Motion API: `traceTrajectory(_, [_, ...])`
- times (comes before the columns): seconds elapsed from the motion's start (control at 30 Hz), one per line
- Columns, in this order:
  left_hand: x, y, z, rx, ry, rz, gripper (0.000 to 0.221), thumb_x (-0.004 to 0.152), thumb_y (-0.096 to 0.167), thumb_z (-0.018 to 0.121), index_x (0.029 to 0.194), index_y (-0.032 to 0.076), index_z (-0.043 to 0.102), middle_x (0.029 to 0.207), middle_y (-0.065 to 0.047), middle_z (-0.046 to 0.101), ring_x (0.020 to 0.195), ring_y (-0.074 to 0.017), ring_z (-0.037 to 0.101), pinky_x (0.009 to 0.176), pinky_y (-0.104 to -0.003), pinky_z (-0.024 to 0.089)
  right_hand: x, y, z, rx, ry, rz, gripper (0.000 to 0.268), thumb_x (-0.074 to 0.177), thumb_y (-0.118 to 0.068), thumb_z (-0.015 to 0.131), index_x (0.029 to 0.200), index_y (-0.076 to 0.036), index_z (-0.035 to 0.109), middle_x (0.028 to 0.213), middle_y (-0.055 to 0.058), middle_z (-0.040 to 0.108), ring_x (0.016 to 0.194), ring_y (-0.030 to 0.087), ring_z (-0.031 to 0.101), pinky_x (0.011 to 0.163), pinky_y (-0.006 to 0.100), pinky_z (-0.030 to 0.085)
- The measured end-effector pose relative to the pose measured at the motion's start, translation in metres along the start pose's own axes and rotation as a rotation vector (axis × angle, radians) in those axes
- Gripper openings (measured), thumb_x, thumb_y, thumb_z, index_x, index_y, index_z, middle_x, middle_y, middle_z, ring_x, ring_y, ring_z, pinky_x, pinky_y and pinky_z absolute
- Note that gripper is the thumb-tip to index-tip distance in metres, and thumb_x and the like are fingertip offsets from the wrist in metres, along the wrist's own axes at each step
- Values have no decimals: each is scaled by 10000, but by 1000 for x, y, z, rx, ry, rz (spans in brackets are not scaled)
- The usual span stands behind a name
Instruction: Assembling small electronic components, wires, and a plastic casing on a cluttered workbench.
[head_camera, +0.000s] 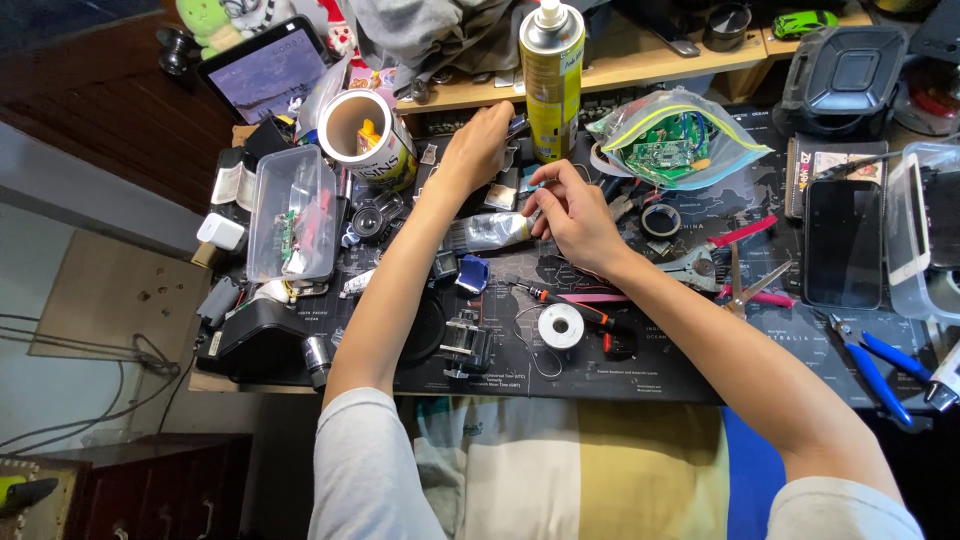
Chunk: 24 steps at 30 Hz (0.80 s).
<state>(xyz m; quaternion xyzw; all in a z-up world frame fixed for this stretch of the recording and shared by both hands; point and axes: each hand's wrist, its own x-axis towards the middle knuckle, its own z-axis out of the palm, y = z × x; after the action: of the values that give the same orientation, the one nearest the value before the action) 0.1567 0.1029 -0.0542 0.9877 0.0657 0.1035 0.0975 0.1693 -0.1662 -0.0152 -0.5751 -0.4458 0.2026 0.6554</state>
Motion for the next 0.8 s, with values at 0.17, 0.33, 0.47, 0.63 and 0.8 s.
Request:
traceTrajectory(0.17, [5, -2, 11, -46, 76, -41, 244, 1026, 29, 642, 1171, 112, 464, 1040, -158, 646, 941, -495, 755, 737, -623, 649, 0, 0, 1, -12, 5, 7, 133, 1148, 2, 523, 1252, 29, 601, 872, 199, 777, 637, 215, 761, 537, 306, 649])
traceTrajectory(0.33, [15, 13, 16, -69, 171, -168, 250, 1007, 53, 700, 1095, 64, 466, 957, -226, 702, 852, -556, 723, 682, -643, 575, 1, -12, 0, -55, -14, 91, 119, 1144, -35, 521, 1241, -24, 589, 901, 150, 783, 645, 189, 749, 547, 282, 618])
traceTrajectory(0.47, [26, 7, 41, -52, 293, -193, 291, 951, 23, 737, 1050, 34, 463, 923, -275, 705, 786, -598, 660, 620, -669, 484, 1, -20, 0, -91, -33, 193, 106, 1145, -82, 518, 1231, -67, 579, 926, 102, 782, 655, 173, 743, 563, 260, 583])
traceTrajectory(0.63, [31, 24, 38, -49, 310, -296, 311, 906, 1, 773, 1064, 14, 506, 923, -271, 713, 811, -600, 683, 634, -665, 515, 1, -17, -1, -89, -36, 173, 101, 1144, -77, 519, 1227, -62, 573, 914, 104, 778, 642, 172, 737, 552, 262, 578])
traceTrajectory(0.8, [30, 29, 38, -65, 320, -347, 236, 886, -129, 555, 1052, 22, 480, 906, -270, 648, 794, -613, 637, 608, -673, 482, 0, -18, 0, -114, -31, 158, 94, 1142, -80, 519, 1220, -70, 571, 907, 95, 788, 634, 163, 741, 549, 260, 583])
